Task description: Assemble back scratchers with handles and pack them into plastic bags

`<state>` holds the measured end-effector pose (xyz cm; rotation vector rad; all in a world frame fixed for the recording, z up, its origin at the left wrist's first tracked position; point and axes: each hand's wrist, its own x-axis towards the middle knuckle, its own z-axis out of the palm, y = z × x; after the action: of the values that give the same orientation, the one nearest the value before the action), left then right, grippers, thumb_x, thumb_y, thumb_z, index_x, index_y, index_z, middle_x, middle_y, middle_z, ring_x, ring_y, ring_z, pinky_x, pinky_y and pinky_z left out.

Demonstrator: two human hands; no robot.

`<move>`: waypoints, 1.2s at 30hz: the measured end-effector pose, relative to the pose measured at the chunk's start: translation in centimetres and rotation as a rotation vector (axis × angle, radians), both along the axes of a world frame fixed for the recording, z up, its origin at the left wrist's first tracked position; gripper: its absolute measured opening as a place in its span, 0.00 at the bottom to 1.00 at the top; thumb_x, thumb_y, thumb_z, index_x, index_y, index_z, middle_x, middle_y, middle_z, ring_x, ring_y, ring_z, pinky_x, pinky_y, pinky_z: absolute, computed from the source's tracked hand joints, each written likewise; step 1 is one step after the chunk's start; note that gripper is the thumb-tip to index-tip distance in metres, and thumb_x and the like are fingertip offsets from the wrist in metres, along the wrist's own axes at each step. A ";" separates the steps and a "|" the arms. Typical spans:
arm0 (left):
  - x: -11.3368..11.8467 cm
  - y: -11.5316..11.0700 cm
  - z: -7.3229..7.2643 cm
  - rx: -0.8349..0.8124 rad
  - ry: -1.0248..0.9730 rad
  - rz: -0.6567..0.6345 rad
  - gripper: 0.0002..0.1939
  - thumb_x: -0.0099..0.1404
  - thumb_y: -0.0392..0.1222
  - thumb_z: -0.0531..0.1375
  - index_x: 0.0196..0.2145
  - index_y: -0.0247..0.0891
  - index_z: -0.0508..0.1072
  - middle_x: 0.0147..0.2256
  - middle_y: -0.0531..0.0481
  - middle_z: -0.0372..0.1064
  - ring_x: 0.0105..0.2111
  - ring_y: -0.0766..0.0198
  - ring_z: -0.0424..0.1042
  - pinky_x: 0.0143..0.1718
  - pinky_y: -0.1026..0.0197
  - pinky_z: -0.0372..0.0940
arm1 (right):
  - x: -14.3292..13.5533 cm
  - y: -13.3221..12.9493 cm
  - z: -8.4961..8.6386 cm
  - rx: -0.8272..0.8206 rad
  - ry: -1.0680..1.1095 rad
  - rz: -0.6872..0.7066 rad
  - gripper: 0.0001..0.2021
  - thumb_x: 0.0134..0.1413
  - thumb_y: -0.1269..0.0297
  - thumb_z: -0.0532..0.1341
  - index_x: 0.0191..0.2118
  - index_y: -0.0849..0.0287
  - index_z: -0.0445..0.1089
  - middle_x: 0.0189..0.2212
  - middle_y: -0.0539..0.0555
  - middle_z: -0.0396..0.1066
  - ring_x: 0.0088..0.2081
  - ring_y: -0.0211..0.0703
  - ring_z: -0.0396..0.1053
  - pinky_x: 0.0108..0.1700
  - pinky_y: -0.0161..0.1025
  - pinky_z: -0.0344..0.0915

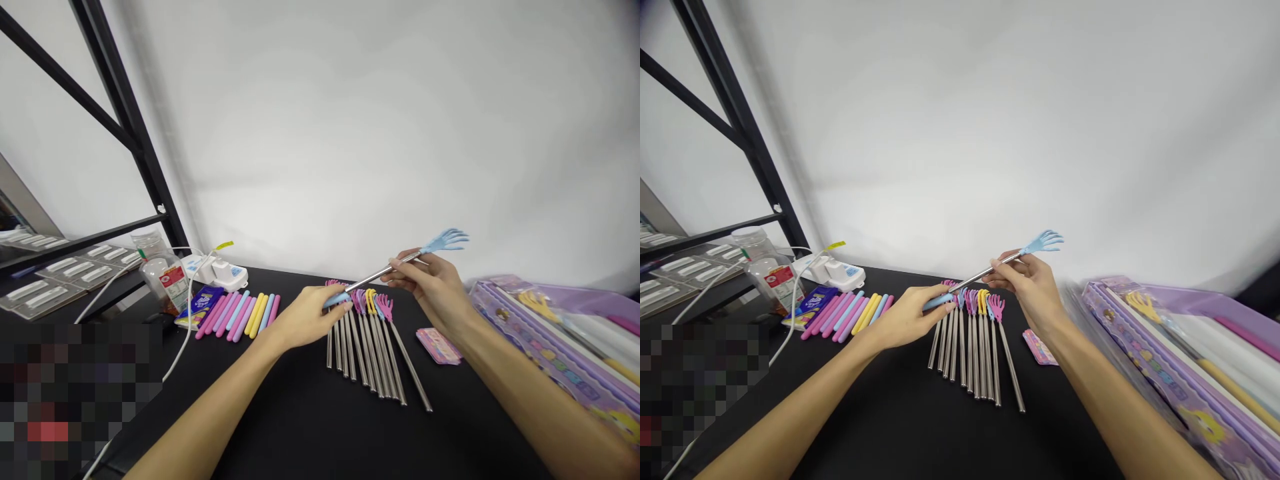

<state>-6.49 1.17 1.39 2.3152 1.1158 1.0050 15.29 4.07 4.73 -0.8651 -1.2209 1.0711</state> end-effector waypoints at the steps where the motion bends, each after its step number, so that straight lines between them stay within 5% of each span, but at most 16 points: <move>1: 0.0 0.0 0.0 -0.012 -0.002 0.006 0.16 0.71 0.47 0.51 0.47 0.39 0.73 0.36 0.51 0.74 0.34 0.64 0.70 0.38 0.64 0.62 | 0.1 0.0 0.0 0.011 0.010 -0.008 0.17 0.37 0.59 0.75 0.32 0.58 0.70 0.25 0.50 0.73 0.28 0.41 0.75 0.34 0.36 0.72; 9: 0.7 0.1 -0.2 -0.080 -0.160 0.050 0.18 0.71 0.49 0.49 0.46 0.38 0.75 0.29 0.53 0.71 0.28 0.67 0.67 0.30 0.66 0.58 | 0.5 0.3 -0.5 0.062 0.015 0.013 0.14 0.39 0.59 0.74 0.29 0.60 0.73 0.30 0.50 0.73 0.29 0.40 0.75 0.33 0.36 0.72; 15: 0.8 0.2 -0.6 0.041 -0.140 0.169 0.19 0.71 0.48 0.50 0.36 0.34 0.77 0.28 0.52 0.72 0.28 0.66 0.67 0.33 0.66 0.60 | 1.2 0.5 -0.2 0.054 -0.127 0.066 0.14 0.39 0.57 0.74 0.27 0.62 0.75 0.21 0.53 0.73 0.26 0.40 0.73 0.30 0.35 0.69; 23: 0.9 0.3 -1.7 0.250 -0.020 0.145 0.15 0.72 0.44 0.52 0.42 0.36 0.76 0.31 0.48 0.74 0.28 0.64 0.70 0.34 0.64 0.63 | 1.8 0.4 0.2 -0.080 -0.138 0.177 0.16 0.36 0.57 0.75 0.24 0.61 0.72 0.22 0.52 0.73 0.22 0.36 0.70 0.23 0.32 0.64; 31: 1.5 -0.1 -1.8 0.474 0.126 0.217 0.15 0.73 0.43 0.50 0.43 0.34 0.74 0.29 0.47 0.71 0.28 0.64 0.69 0.31 0.63 0.64 | -0.5 -1.0 -1.1 -0.135 -0.144 0.260 0.19 0.40 0.53 0.73 0.24 0.61 0.67 0.20 0.51 0.71 0.20 0.36 0.68 0.23 0.33 0.64; 36: 0.9 0.0 -1.3 0.371 0.197 0.212 0.15 0.73 0.47 0.51 0.47 0.38 0.73 0.33 0.48 0.73 0.31 0.63 0.72 0.34 0.63 0.65 | 0.2 -0.2 -1.4 -0.229 -0.167 0.245 0.17 0.43 0.52 0.72 0.28 0.62 0.71 0.23 0.52 0.72 0.22 0.35 0.69 0.24 0.31 0.65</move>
<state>-5.60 1.20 0.09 2.6789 1.3748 1.1635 15.50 3.84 3.35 -1.0141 -1.3880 1.3779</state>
